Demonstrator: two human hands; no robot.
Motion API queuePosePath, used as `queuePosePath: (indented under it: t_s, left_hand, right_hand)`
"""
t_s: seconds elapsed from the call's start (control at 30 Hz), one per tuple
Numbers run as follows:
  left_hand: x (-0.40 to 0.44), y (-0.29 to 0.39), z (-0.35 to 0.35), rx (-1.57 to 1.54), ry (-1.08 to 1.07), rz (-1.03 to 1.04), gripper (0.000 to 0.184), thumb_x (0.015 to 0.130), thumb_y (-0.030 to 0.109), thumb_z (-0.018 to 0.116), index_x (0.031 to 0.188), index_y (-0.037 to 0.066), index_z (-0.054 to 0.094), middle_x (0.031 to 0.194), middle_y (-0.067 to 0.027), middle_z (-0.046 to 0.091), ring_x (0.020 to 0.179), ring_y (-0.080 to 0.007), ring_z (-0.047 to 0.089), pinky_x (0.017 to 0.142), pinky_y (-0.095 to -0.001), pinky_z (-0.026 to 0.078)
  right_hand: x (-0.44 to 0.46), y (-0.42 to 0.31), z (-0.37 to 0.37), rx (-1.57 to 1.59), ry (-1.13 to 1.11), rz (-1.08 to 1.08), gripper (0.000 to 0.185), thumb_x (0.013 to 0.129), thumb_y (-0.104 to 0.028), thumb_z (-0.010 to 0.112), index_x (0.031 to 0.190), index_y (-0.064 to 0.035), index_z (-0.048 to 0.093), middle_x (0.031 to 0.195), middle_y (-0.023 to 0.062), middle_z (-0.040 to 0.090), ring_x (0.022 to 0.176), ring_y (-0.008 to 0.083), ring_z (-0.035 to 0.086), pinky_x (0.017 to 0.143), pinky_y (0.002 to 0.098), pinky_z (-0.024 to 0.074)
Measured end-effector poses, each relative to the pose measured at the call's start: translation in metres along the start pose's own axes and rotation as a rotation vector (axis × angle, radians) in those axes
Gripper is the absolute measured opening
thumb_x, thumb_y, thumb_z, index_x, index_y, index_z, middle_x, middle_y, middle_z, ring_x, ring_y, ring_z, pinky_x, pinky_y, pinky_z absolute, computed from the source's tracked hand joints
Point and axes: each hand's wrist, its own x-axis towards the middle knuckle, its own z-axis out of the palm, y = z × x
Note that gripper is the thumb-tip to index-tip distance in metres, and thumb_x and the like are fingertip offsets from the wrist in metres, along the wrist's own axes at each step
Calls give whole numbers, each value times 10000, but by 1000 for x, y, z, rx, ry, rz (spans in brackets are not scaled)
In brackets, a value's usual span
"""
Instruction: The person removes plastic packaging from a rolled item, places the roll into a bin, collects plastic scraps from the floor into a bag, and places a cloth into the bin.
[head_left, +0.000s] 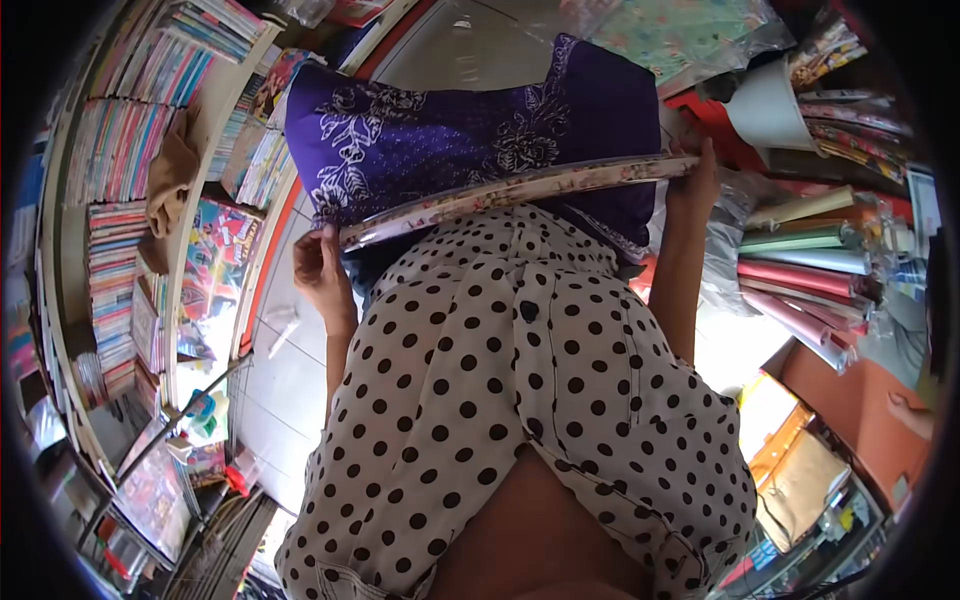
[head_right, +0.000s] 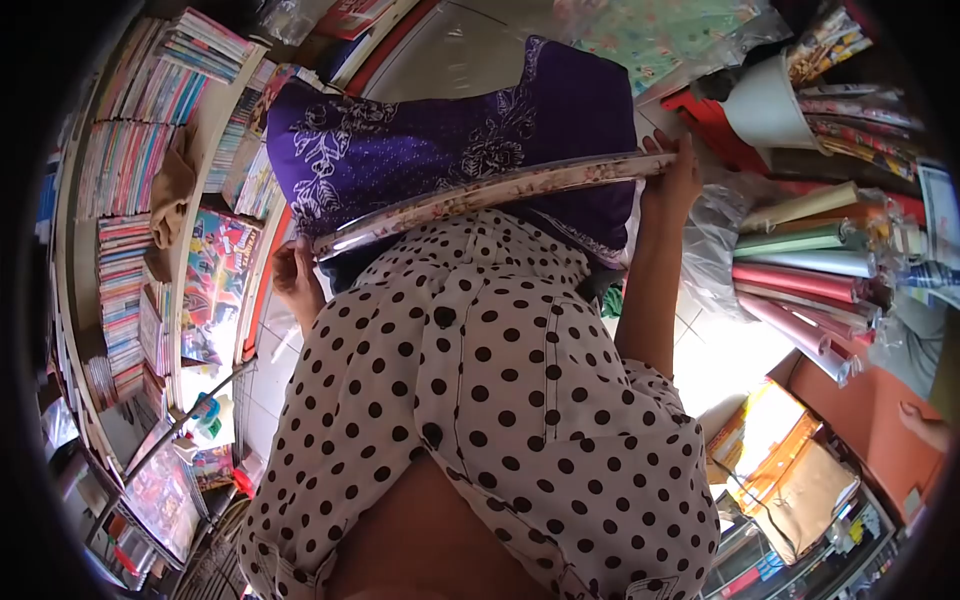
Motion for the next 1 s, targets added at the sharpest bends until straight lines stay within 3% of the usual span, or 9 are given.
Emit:
queuePosePath:
  t_s: [0.13, 0.23, 0.37, 0.5, 0.57, 0.7, 0.77, 0.83, 1.0]
  left_hand:
    - [-16, -7, -11, -83, -136, -124, 134, 852, 71, 624, 949, -14, 590, 830, -33, 623, 795, -80, 553, 747, -203, 430]
    - [-19, 4, -1, -137, -115, -118, 157, 840, 42, 629, 981, -17, 592, 838, -32, 626, 823, -80, 562, 777, -213, 439]
    - [-4, 8, -7, -114, -86, -28, 288, 821, 30, 648, 1088, -44, 569, 835, -20, 626, 828, -78, 569, 787, -218, 444]
    - [44, 64, -6, -139, -136, 114, 427, 810, 20, 656, 1205, -25, 500, 800, -14, 624, 794, -70, 570, 760, -216, 447]
    - [76, 98, -5, -140, -182, 217, 437, 813, 18, 653, 1217, -20, 492, 790, -10, 625, 783, -67, 562, 759, -214, 448]
    - [130, 166, 10, -83, -181, 628, 431, 798, 29, 674, 1190, -33, 505, 768, -16, 630, 762, -63, 576, 704, -206, 460]
    - [142, 201, 22, -117, -204, 708, 460, 793, 11, 671, 1214, -25, 488, 755, -33, 646, 716, -59, 577, 669, -193, 450]
    - [144, 235, 40, -58, -170, 787, 510, 789, 24, 675, 1253, -5, 465, 759, -19, 639, 630, -28, 519, 548, -173, 373]
    - [192, 271, 58, -18, -233, 803, 656, 772, 88, 710, 1322, 8, 362, 763, -33, 645, 698, -57, 564, 627, -190, 429]
  right_hand:
    - [6, 3, 0, -15, -11, -29, 376, 906, -273, 515, 1153, 7, 465, 1027, 224, 585, 906, 355, 601, 748, 447, 499]
    - [13, 4, 0, -26, 21, -11, 394, 907, -264, 511, 1185, 10, 451, 1031, 226, 584, 873, 348, 612, 741, 420, 508]
    - [-3, -6, 21, -151, 39, -3, 386, 910, -318, 482, 1135, -6, 504, 906, 179, 632, 832, 283, 632, 686, 380, 523]
    - [5, -15, 34, -391, 10, 10, 401, 887, -406, 491, 1029, -37, 555, 815, 141, 640, 677, 225, 641, 543, 330, 515]
    - [3, -23, 52, -456, -112, 8, 430, 876, -432, 499, 1009, -25, 546, 785, 129, 636, 613, 213, 630, 493, 309, 497]
    - [7, -33, 90, -539, -151, 32, 477, 874, -457, 493, 986, 6, 522, 705, 127, 624, 536, 198, 609, 422, 272, 460]
    - [29, -26, 97, -521, -212, 75, 468, 882, -461, 476, 941, 1, 505, 641, 129, 607, 503, 184, 586, 407, 266, 449]
    - [36, -34, 112, -519, -266, 100, 451, 888, -452, 468, 928, -4, 504, 619, 127, 598, 482, 170, 567, 399, 263, 440]
    - [60, -38, 140, -517, -410, 213, 404, 912, -424, 428, 898, -33, 524, 612, 88, 586, 438, 128, 501, 389, 258, 390]
